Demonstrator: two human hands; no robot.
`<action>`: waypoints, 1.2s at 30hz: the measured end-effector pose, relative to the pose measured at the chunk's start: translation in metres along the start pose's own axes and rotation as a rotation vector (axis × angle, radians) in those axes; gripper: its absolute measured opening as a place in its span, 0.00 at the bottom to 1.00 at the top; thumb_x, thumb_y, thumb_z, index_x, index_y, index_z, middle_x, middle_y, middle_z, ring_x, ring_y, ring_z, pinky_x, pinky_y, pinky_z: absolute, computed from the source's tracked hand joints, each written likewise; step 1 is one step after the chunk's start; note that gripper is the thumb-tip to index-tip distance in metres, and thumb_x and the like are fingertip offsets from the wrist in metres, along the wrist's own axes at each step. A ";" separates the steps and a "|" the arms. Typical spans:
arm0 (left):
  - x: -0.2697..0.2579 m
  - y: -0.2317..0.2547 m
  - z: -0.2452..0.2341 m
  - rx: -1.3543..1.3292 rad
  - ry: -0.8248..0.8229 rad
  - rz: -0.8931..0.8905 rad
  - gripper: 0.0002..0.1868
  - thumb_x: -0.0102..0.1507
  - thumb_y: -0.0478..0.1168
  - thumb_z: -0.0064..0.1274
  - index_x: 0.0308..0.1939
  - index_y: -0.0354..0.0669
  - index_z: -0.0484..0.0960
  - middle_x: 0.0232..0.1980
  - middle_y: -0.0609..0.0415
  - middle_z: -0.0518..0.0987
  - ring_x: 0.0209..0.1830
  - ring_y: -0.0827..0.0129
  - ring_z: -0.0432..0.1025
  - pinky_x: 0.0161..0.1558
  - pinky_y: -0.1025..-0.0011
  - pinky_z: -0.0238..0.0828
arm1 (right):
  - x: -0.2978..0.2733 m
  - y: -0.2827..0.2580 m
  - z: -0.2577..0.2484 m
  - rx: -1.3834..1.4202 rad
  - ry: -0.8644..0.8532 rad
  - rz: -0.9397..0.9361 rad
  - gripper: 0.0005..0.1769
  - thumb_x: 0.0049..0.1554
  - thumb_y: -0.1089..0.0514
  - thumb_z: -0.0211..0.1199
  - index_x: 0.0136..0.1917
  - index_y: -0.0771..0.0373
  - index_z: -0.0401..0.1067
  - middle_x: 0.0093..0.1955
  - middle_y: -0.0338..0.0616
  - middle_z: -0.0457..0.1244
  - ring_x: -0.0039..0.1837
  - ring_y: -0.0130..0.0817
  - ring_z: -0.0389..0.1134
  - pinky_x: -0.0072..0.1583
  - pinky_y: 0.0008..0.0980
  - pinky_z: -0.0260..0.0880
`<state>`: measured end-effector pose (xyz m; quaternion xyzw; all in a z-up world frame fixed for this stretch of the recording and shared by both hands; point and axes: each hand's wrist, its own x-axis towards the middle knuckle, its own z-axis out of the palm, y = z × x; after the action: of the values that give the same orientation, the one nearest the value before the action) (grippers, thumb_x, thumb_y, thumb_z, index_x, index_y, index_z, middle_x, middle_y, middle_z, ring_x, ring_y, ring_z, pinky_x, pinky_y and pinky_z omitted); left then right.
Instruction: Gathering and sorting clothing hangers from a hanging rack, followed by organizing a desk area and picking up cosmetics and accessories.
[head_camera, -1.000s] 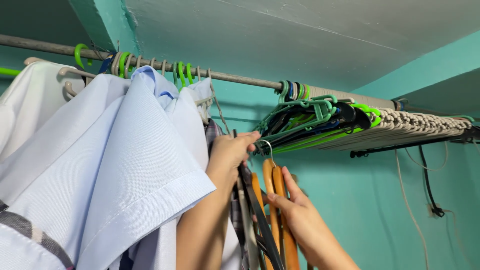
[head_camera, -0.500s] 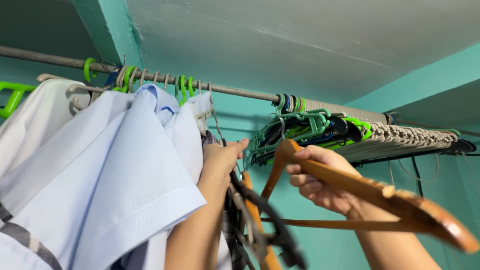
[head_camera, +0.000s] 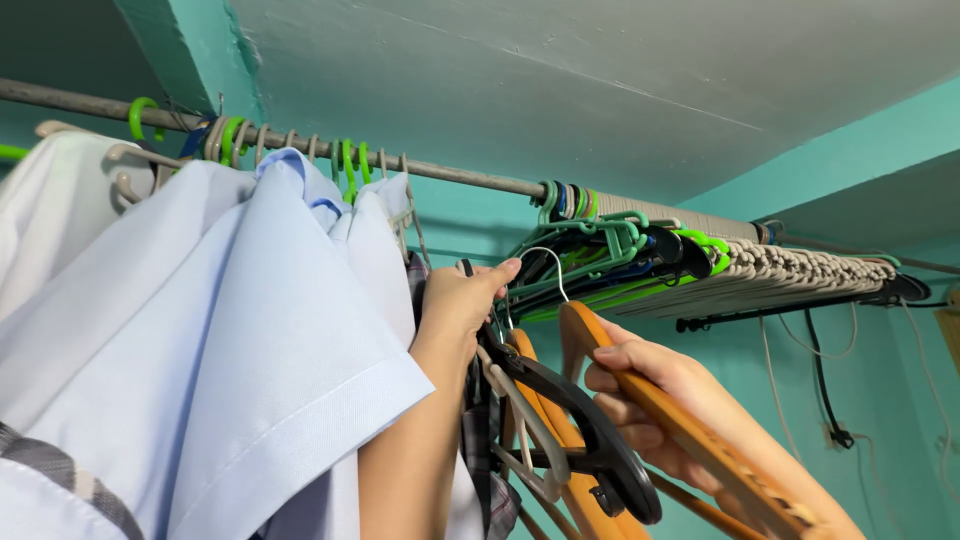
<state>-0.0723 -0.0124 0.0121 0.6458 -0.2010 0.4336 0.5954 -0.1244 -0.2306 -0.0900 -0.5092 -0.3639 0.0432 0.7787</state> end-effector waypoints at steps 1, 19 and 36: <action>-0.001 -0.005 0.004 -0.002 -0.003 -0.002 0.21 0.52 0.48 0.72 0.20 0.41 0.75 0.24 0.60 0.75 0.23 0.73 0.62 0.29 0.70 0.58 | -0.004 -0.001 -0.002 0.000 0.004 0.000 0.07 0.59 0.54 0.54 0.51 0.49 0.64 0.30 0.33 0.50 0.25 0.21 0.47 0.25 0.22 0.43; -0.003 -0.021 -0.056 -0.137 -0.010 -0.109 0.12 0.61 0.44 0.62 0.38 0.36 0.87 0.26 0.61 0.76 0.20 0.78 0.61 0.24 0.76 0.57 | 0.182 -0.119 -0.014 0.040 -0.135 -0.115 0.13 0.63 0.54 0.51 0.52 0.69 0.59 0.42 0.47 0.64 0.31 0.25 0.60 0.29 0.20 0.61; 0.005 -0.009 -0.028 -0.097 -0.178 -0.132 0.05 0.58 0.37 0.61 0.34 0.38 0.86 0.26 0.60 0.77 0.22 0.78 0.62 0.26 0.76 0.59 | 0.152 -0.138 -0.007 -1.792 0.522 -0.584 0.26 0.59 0.48 0.67 0.66 0.62 0.73 0.57 0.56 0.70 0.58 0.51 0.70 0.61 0.45 0.70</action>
<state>-0.0716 0.0173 0.0077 0.6640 -0.2311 0.3241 0.6330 -0.0504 -0.2353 0.1019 -0.7957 -0.1901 -0.5580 0.1393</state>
